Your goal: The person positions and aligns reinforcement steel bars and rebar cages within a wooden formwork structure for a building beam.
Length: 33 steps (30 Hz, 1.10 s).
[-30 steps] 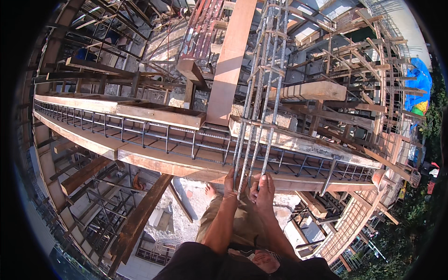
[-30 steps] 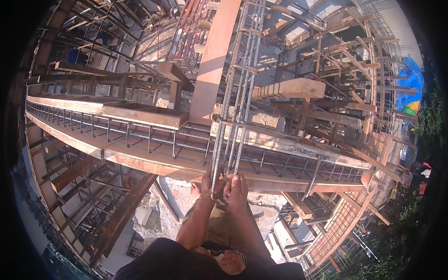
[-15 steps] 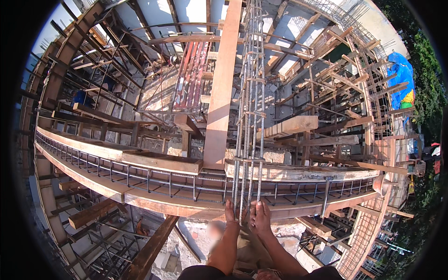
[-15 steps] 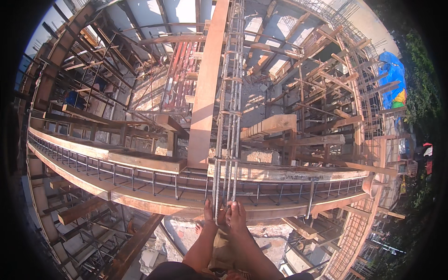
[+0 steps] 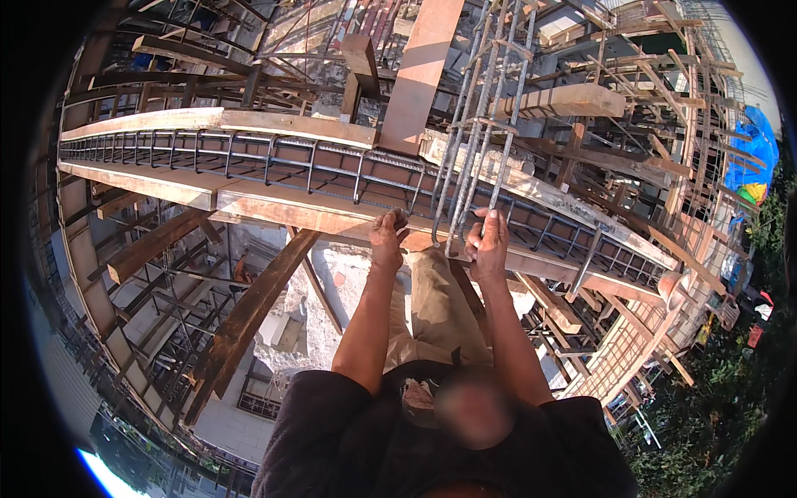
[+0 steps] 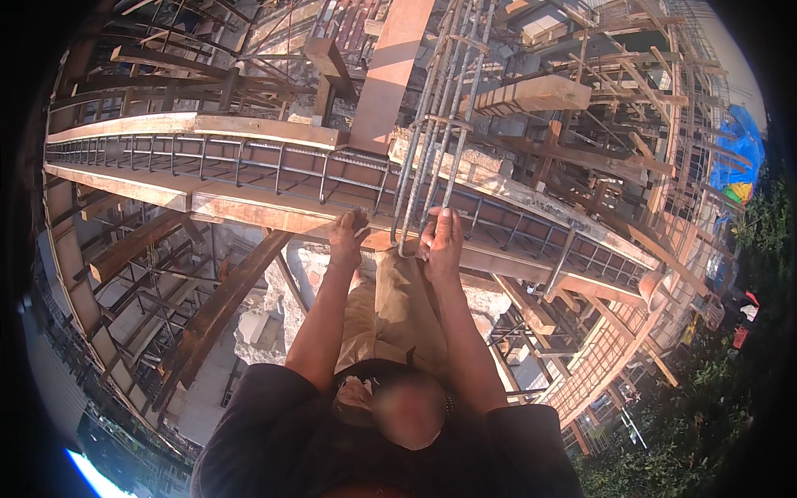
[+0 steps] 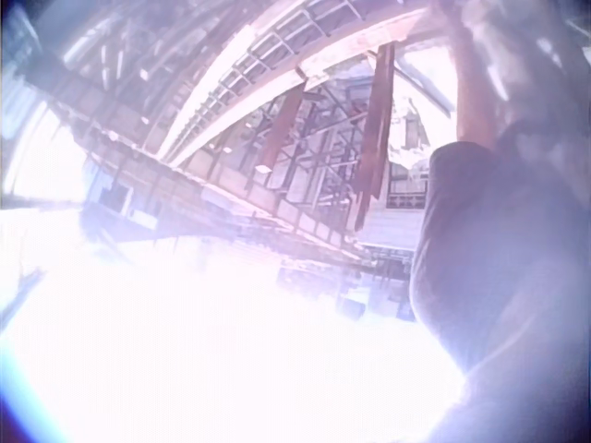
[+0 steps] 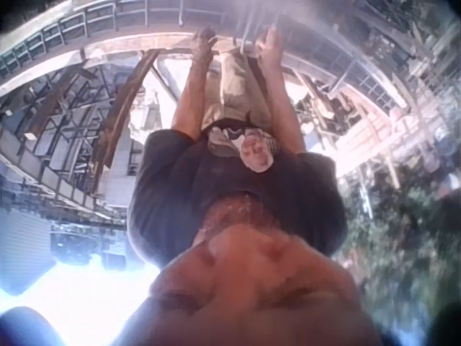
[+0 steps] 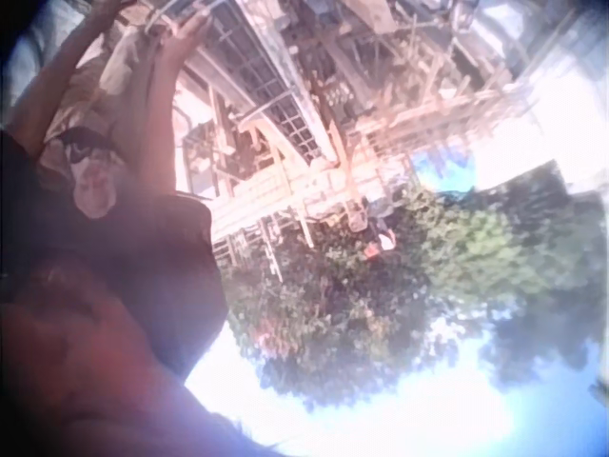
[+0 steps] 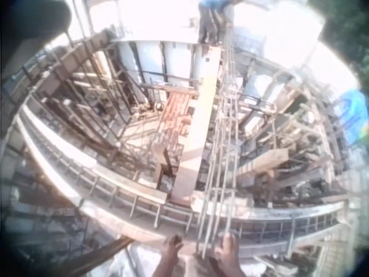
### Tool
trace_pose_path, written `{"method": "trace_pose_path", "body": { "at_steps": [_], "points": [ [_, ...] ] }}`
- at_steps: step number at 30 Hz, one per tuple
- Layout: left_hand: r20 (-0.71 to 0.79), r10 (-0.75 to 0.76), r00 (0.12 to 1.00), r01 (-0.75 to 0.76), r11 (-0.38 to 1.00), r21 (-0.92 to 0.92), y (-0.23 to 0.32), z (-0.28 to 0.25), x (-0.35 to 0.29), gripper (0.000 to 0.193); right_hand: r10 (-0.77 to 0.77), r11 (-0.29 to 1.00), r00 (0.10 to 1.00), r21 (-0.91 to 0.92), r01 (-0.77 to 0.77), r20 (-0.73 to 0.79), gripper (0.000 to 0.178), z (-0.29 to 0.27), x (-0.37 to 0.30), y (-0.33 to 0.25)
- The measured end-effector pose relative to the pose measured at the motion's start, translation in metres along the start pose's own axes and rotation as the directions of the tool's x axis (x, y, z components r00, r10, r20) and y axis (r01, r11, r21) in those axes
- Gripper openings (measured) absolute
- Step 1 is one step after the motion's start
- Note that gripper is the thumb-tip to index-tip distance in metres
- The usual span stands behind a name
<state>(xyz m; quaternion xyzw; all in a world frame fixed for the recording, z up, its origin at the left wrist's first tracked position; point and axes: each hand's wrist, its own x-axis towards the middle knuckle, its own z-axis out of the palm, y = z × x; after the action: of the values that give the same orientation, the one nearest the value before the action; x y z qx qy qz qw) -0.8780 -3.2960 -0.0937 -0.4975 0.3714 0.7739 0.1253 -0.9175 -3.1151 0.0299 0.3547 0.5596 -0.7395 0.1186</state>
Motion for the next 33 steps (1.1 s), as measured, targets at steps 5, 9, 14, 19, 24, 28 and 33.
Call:
{"method": "trace_pose_path", "body": {
  "at_steps": [5, 9, 14, 19, 24, 28, 33],
  "points": [
    [0.461, 0.175, 0.870, -0.325, 0.907, 0.269, 0.071, 0.051, -0.046, 0.036, 0.020, 1.000, 0.997, 0.020, -0.021, 0.074, 0.037, -0.007, 0.000, -0.006],
    [0.676, -0.050, 0.735, -0.419, 0.751, 0.511, 0.109, 0.091, -0.075, 0.062, 0.017, 1.000, 0.998, 0.023, -0.019, 0.062, 0.035, -0.011, 0.009, -0.003],
    [0.672, -0.046, 0.739, -0.562, 0.508, 0.653, 0.115, 0.115, -0.080, 0.047, -0.230, 0.906, 0.964, -0.334, 0.262, 0.131, 0.037, -0.031, 0.027, -0.010],
    [0.629, -0.116, 0.768, -0.578, 0.296, 0.760, 0.106, 0.121, -0.080, 0.044, -0.039, 0.923, 0.979, -0.368, 0.112, 0.201, 0.033, -0.036, 0.023, -0.033],
    [0.638, -0.041, 0.769, -0.554, 0.455, 0.697, 0.083, 0.108, -0.070, 0.031, -0.009, 0.916, 0.976, -0.389, 0.095, 0.216, 0.028, -0.036, 0.020, -0.034],
    [0.645, 0.020, 0.764, -0.577, 0.470, 0.668, 0.077, 0.099, -0.063, 0.030, 0.005, 0.847, 0.991, -0.527, 0.065, 0.132, 0.032, -0.022, 0.020, -0.037],
    [0.591, 0.094, 0.801, -0.552, 0.497, 0.670, 0.072, 0.116, -0.089, 0.024, -0.283, 0.678, 0.953, -0.681, 0.276, 0.104, 0.042, -0.035, 0.034, -0.016]
  ]
}}
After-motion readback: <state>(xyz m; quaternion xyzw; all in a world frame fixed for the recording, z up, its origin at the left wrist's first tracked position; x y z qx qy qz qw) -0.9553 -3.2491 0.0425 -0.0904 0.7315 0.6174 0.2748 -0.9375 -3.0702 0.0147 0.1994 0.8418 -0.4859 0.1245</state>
